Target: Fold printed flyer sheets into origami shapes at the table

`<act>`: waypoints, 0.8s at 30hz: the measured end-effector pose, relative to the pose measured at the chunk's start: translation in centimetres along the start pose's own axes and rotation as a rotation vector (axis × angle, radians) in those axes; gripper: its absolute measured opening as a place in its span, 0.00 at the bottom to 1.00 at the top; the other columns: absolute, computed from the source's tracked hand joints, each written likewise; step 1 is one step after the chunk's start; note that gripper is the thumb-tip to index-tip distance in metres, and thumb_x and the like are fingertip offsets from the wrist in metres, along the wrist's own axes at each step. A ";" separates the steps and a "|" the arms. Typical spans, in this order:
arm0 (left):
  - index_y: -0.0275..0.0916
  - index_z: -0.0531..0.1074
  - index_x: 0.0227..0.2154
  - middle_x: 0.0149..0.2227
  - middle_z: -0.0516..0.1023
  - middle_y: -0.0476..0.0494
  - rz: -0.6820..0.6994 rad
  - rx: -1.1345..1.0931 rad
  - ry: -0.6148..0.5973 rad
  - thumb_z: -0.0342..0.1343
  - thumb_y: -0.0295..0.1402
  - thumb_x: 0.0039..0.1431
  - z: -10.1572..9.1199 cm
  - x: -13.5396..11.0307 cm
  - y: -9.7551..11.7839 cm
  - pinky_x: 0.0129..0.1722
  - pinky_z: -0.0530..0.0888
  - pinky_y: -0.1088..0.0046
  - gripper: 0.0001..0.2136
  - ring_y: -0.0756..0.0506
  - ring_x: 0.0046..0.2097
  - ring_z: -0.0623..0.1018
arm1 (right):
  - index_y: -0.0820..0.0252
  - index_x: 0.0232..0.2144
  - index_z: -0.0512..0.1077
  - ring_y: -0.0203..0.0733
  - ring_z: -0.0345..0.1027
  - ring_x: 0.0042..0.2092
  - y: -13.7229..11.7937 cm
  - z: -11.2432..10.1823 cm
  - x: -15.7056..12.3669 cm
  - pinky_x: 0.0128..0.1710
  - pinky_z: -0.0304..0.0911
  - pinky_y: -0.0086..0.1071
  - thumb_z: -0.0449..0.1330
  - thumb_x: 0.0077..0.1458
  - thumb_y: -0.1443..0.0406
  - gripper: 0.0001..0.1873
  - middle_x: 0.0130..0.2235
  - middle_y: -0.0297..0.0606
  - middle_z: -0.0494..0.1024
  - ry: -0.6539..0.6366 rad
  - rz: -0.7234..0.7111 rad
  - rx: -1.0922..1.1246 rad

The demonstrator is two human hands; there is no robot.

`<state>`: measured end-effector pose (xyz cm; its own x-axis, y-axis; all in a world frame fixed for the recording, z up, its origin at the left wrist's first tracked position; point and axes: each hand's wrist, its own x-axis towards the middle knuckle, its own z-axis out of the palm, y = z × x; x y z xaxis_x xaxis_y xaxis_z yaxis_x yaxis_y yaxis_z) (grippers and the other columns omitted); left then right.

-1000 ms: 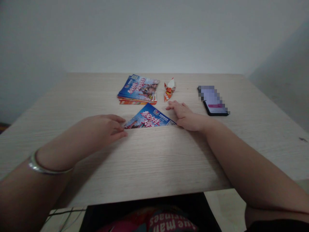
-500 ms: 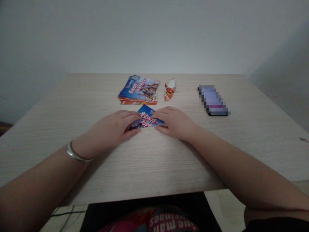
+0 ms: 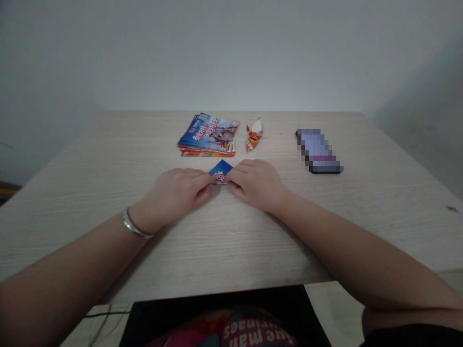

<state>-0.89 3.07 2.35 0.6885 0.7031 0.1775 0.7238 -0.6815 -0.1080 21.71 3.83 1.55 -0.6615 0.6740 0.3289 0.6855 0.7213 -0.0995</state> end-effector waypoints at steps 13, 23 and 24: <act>0.42 0.78 0.32 0.36 0.80 0.47 0.034 -0.086 0.402 0.52 0.38 0.68 0.5 0.3 0.4 0.45 0.67 0.60 0.12 0.43 0.40 0.74 | 0.55 0.32 0.74 0.43 0.73 0.37 -1.5 -0.2 0.4 0.38 0.62 0.35 0.57 0.55 0.66 0.05 0.33 0.35 0.81 0.146 0.132 0.094; 0.46 0.76 0.32 0.36 0.80 0.52 0.004 -0.052 0.333 0.49 0.39 0.70 0.4 -0.1 0.6 0.50 0.61 0.57 0.13 0.42 0.44 0.72 | 0.56 0.30 0.72 0.43 0.71 0.36 -1.8 0.1 0.5 0.38 0.61 0.36 0.54 0.55 0.66 0.07 0.33 0.37 0.80 0.115 0.106 0.028; 0.47 0.76 0.32 0.36 0.81 0.52 0.005 -0.054 0.335 0.50 0.40 0.69 0.3 -0.1 0.5 0.50 0.61 0.57 0.12 0.42 0.44 0.72 | 0.56 0.30 0.72 0.43 0.71 0.36 -1.6 0.2 0.4 0.37 0.61 0.36 0.55 0.55 0.67 0.06 0.32 0.37 0.80 0.127 0.107 0.038</act>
<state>-0.60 2.73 1.94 0.6322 0.6001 0.4900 0.7111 -0.7006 -0.0595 20.25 2.96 1.70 -0.5402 0.7231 0.4305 0.7359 0.6540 -0.1752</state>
